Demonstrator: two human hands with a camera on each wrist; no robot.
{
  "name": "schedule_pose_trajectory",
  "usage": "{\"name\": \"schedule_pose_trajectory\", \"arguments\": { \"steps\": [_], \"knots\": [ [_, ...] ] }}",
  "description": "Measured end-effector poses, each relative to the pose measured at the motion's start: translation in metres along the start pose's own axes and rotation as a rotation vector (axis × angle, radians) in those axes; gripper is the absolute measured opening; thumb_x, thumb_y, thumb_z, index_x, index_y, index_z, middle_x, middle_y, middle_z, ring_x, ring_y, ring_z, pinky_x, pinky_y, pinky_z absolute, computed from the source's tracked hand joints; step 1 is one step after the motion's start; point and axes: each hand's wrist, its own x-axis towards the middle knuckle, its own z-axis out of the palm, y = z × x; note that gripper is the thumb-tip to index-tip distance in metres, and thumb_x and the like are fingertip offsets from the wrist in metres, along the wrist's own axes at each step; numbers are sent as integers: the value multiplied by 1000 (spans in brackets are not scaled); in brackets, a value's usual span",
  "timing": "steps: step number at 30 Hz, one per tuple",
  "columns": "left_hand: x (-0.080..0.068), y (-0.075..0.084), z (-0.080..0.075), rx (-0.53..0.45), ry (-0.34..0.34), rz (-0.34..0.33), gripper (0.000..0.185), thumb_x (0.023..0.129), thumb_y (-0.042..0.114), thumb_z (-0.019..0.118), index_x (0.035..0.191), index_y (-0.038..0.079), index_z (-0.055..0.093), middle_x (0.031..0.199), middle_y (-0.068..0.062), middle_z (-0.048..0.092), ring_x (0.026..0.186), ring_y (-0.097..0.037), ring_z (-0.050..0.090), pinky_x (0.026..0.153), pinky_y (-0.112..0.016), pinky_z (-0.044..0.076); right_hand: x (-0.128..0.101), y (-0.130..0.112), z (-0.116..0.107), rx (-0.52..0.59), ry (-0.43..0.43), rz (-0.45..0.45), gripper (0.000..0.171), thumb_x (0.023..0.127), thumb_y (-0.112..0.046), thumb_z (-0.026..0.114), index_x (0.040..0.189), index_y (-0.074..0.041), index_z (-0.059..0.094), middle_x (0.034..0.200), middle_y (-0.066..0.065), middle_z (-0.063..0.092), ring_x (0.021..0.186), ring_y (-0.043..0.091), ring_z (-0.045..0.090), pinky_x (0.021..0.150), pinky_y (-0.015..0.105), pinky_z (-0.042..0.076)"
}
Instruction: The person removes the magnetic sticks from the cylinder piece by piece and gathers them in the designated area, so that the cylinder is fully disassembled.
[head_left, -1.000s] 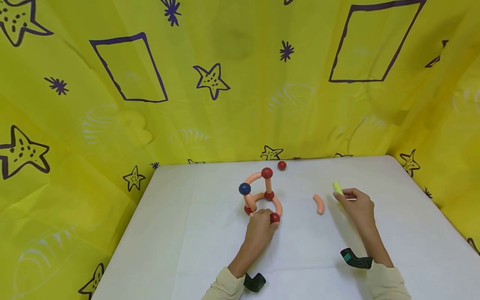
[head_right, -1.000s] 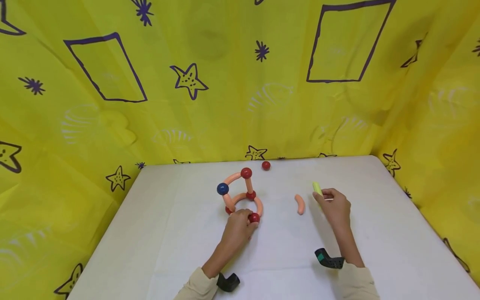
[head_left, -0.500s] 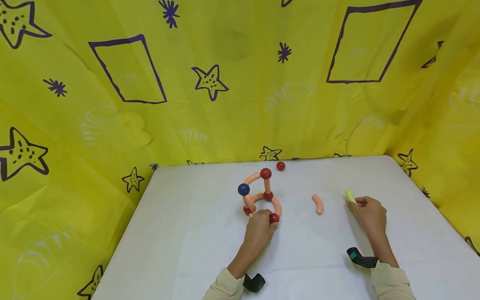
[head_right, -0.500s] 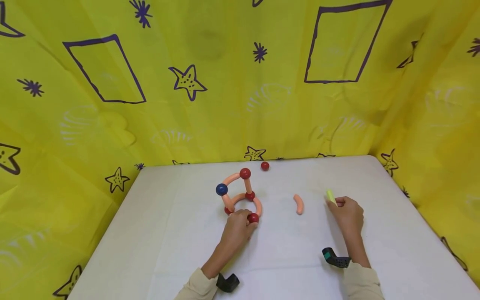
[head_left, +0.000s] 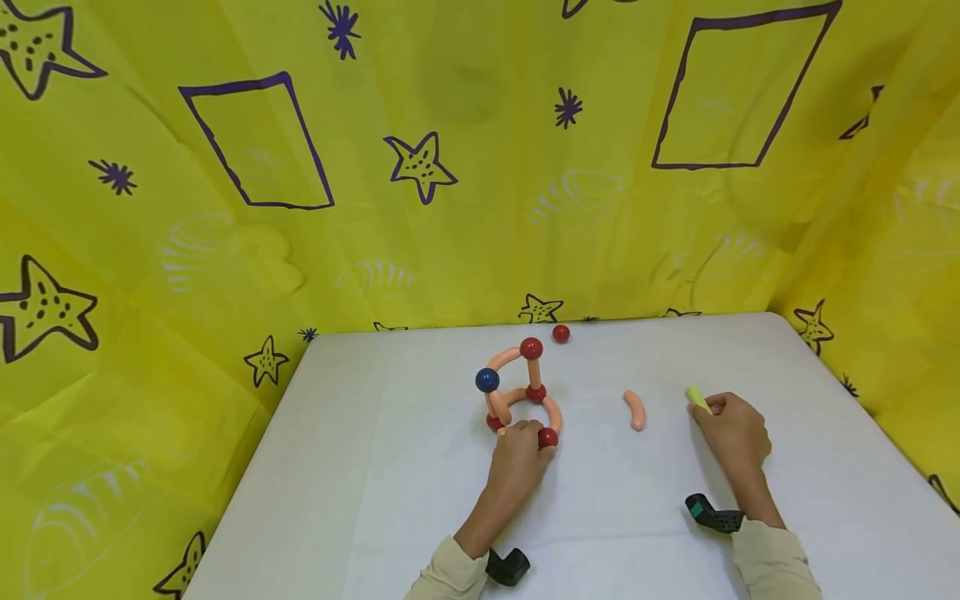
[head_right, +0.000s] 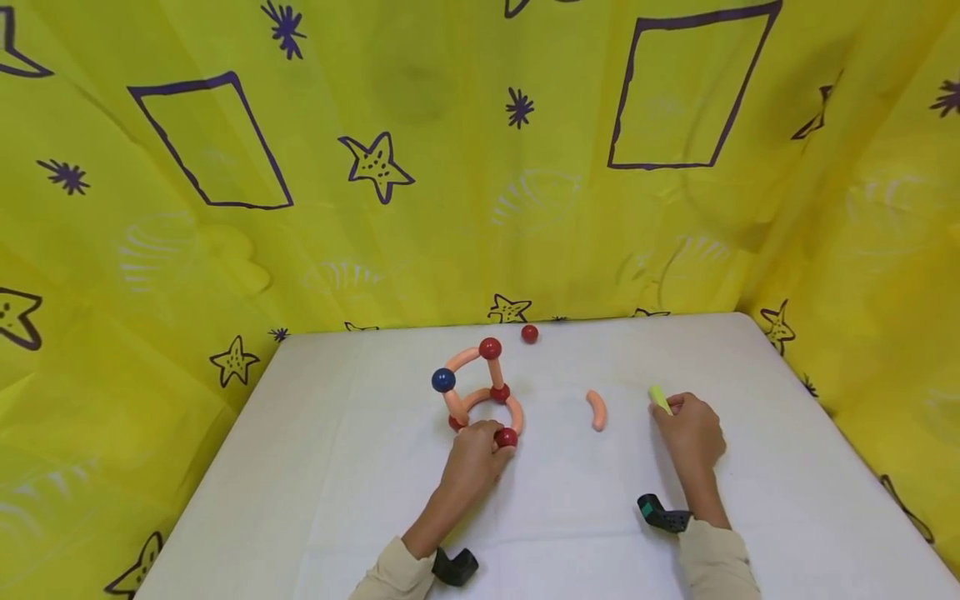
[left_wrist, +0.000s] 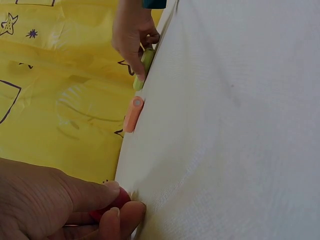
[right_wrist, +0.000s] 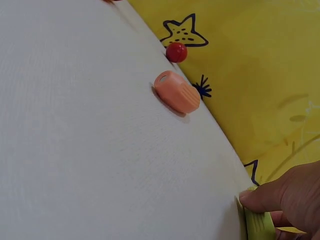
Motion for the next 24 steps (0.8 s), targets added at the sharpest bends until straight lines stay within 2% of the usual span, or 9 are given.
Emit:
{"name": "schedule_pose_trajectory", "arguments": {
  "steps": [7,15,24],
  "knots": [
    [-2,1,1,-8,-14,-11,28,74,23,74,93,4,66,77,-1,60,64,-9,49,56,-16,42,1,2,3,-12,-5,17,44,83,-37,60,103,3,58,84,13,57,68,25,51,50,34,32],
    [-1,1,0,2,-29,-21,31,74,24,74,95,4,65,78,-1,60,65,-9,48,56,-16,42,0,1,3,-12,11,0,47,82,-39,61,106,2,58,93,17,59,73,27,54,48,33,35],
    [-1,1,-1,-7,-11,-11,29,74,23,74,93,4,65,76,-1,59,64,-9,48,55,-17,41,1,1,3,-4,12,-18,51,83,-42,60,108,2,57,96,19,60,75,29,55,47,33,37]
  ]
}}
